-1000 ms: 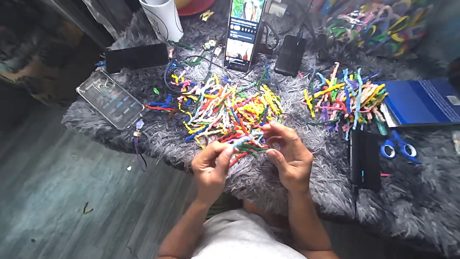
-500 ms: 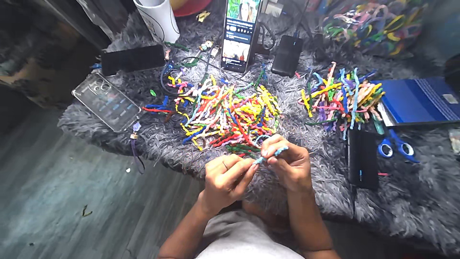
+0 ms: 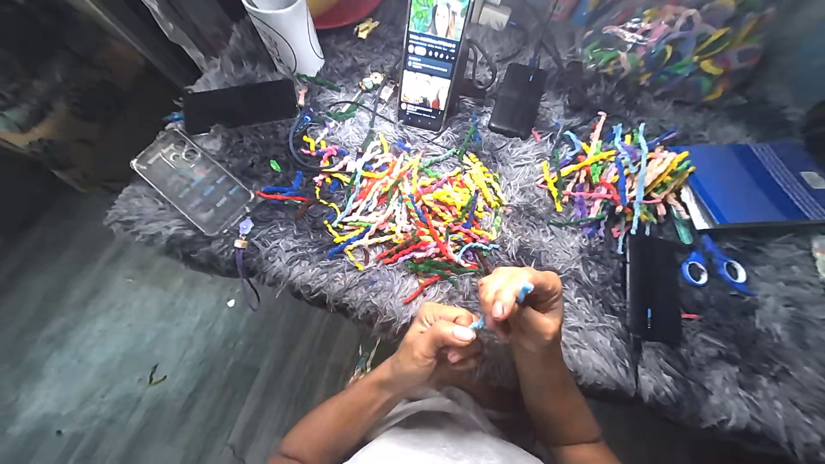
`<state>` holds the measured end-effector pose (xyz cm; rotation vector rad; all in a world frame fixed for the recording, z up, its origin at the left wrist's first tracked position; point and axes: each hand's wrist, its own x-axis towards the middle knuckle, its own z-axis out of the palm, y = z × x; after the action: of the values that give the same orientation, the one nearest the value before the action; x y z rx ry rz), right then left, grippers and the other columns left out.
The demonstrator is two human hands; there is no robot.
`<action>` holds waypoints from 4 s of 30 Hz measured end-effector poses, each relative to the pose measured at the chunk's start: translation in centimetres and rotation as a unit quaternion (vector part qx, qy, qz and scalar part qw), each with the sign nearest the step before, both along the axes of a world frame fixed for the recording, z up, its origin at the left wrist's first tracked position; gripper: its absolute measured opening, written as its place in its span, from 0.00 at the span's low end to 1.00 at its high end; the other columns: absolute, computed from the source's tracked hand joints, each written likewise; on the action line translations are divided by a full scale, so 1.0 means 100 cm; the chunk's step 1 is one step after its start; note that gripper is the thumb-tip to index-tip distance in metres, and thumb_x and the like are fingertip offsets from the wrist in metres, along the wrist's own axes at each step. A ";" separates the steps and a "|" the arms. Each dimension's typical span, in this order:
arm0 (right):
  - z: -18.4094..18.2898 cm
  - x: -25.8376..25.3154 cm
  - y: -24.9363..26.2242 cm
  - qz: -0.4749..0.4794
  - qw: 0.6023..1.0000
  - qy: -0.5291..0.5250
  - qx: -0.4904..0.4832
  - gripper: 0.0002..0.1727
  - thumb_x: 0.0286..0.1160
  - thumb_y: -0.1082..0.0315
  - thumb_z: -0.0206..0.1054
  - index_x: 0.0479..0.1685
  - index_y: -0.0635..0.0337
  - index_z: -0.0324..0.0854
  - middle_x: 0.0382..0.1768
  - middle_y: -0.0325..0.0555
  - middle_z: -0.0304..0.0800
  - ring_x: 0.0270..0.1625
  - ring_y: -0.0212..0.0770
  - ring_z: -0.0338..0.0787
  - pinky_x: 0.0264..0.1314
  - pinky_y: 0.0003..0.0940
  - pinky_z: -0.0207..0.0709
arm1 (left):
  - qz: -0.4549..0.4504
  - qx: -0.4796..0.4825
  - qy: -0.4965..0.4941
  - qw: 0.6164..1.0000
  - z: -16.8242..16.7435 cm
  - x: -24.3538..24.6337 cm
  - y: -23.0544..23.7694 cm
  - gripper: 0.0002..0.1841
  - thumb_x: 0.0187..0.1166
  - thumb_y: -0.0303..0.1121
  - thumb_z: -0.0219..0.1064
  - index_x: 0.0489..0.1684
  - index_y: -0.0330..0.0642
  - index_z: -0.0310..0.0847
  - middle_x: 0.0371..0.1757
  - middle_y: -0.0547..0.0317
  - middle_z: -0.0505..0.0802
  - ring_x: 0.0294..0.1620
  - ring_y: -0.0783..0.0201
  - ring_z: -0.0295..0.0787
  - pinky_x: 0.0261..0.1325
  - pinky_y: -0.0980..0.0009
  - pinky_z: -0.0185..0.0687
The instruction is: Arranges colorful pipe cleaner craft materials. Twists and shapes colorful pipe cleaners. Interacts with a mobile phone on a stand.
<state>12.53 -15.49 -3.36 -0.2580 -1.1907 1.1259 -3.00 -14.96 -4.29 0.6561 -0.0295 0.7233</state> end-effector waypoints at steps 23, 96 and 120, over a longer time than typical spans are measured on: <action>-0.006 -0.012 0.001 -0.233 0.945 -0.230 -0.009 0.06 0.76 0.72 0.73 0.46 0.62 0.92 0.45 0.39 0.93 0.47 0.23 0.91 0.52 0.18 0.87 | 0.341 0.542 0.405 0.652 0.011 -0.039 0.031 0.13 0.86 0.31 0.60 0.48 0.33 0.90 0.36 0.54 0.96 0.41 0.71 0.93 0.53 0.76 0.84; -0.008 0.000 0.002 -0.055 0.996 0.036 -0.066 0.11 0.85 0.61 0.66 0.48 0.48 0.95 0.47 0.30 0.94 0.44 0.19 0.89 0.44 0.13 0.80 | -0.113 -0.034 -0.056 0.991 -0.010 0.001 0.004 0.14 0.91 0.40 0.56 0.52 0.46 0.89 0.24 0.72 0.93 0.26 0.80 0.91 0.37 0.81 0.86; 0.002 -0.005 -0.001 -0.104 0.986 0.030 -0.128 0.11 0.86 0.63 0.64 0.47 0.51 0.94 0.36 0.34 0.97 0.27 0.19 0.90 0.30 0.13 0.83 | 0.140 0.298 0.208 0.921 -0.003 -0.007 0.007 0.14 0.94 0.30 0.48 0.50 0.31 0.79 0.39 0.64 0.93 0.37 0.76 0.92 0.43 0.76 0.92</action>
<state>11.99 -15.56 -3.20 -0.5301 -0.9402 1.0929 -3.69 -14.30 -4.56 1.4127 0.2501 0.8408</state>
